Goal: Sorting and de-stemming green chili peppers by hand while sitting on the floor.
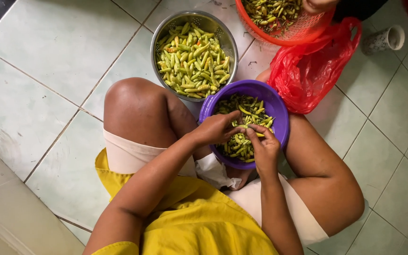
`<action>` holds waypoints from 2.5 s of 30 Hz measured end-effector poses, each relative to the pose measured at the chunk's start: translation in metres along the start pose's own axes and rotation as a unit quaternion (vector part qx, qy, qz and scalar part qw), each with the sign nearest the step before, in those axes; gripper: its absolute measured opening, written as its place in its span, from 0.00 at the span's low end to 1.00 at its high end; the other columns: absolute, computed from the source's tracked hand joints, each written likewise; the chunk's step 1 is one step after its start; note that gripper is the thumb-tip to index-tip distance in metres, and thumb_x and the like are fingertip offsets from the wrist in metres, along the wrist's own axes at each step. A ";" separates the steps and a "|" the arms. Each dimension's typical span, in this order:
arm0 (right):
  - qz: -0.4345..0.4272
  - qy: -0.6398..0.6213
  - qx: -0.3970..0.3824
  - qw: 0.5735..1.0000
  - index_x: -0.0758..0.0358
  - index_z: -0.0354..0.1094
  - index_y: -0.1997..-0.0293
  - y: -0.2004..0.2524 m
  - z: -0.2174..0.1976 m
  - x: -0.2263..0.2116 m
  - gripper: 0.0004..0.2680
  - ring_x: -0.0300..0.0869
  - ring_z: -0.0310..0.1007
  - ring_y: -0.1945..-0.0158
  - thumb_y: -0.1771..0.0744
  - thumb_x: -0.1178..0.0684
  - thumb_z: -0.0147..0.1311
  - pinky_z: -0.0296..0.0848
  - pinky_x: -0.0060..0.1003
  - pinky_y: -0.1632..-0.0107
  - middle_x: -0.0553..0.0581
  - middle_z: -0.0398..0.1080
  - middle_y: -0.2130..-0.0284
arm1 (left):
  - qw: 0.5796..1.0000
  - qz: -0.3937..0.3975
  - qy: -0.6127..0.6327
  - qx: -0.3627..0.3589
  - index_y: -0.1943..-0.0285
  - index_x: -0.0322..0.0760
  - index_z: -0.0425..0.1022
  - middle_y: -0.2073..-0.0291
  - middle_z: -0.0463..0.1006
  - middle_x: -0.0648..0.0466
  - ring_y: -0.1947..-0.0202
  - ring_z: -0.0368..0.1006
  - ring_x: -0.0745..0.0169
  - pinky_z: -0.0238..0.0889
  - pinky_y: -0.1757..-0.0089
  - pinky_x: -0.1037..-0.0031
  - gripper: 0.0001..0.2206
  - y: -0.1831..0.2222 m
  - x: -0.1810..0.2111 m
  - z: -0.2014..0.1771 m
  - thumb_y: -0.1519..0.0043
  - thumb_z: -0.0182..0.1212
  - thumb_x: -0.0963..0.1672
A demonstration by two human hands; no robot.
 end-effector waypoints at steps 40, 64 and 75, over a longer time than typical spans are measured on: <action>-0.178 0.378 -0.127 0.900 0.56 0.78 0.61 0.008 0.016 -0.064 0.03 0.44 0.74 0.66 0.33 0.51 0.64 0.72 0.38 0.59 0.50 0.76 0.71 | 0.991 0.027 -0.081 -0.106 0.35 0.43 0.67 0.89 0.75 0.61 0.87 0.71 0.63 0.65 0.72 0.70 0.17 -0.004 -0.021 0.037 0.31 0.55 0.49; -0.052 0.129 -0.142 0.980 0.75 0.63 0.36 -0.009 -0.012 -0.006 0.14 0.57 0.66 0.38 0.30 0.62 0.55 0.70 0.52 0.40 0.69 0.65 0.42 | 0.986 0.072 -0.119 -0.088 0.26 0.35 0.59 0.83 0.72 0.50 0.83 0.68 0.51 0.65 0.69 0.61 0.21 0.000 -0.011 0.057 0.27 0.48 0.47; 0.217 -0.129 -0.163 0.954 0.68 0.54 0.27 0.010 0.027 0.048 0.23 0.28 0.66 0.60 0.30 0.49 0.53 0.63 0.16 0.65 0.51 0.69 0.49 | 0.982 0.078 -0.160 -0.071 0.47 0.38 0.66 0.63 0.80 0.44 0.63 0.79 0.39 0.71 0.62 0.48 0.17 0.007 0.003 0.054 0.34 0.60 0.51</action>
Point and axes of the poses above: each hand's wrist, its own y-axis away from the middle knuckle, its own z-axis out of the palm, x = y × z, the point moved 10 cm from there along -y, towards the middle knuckle
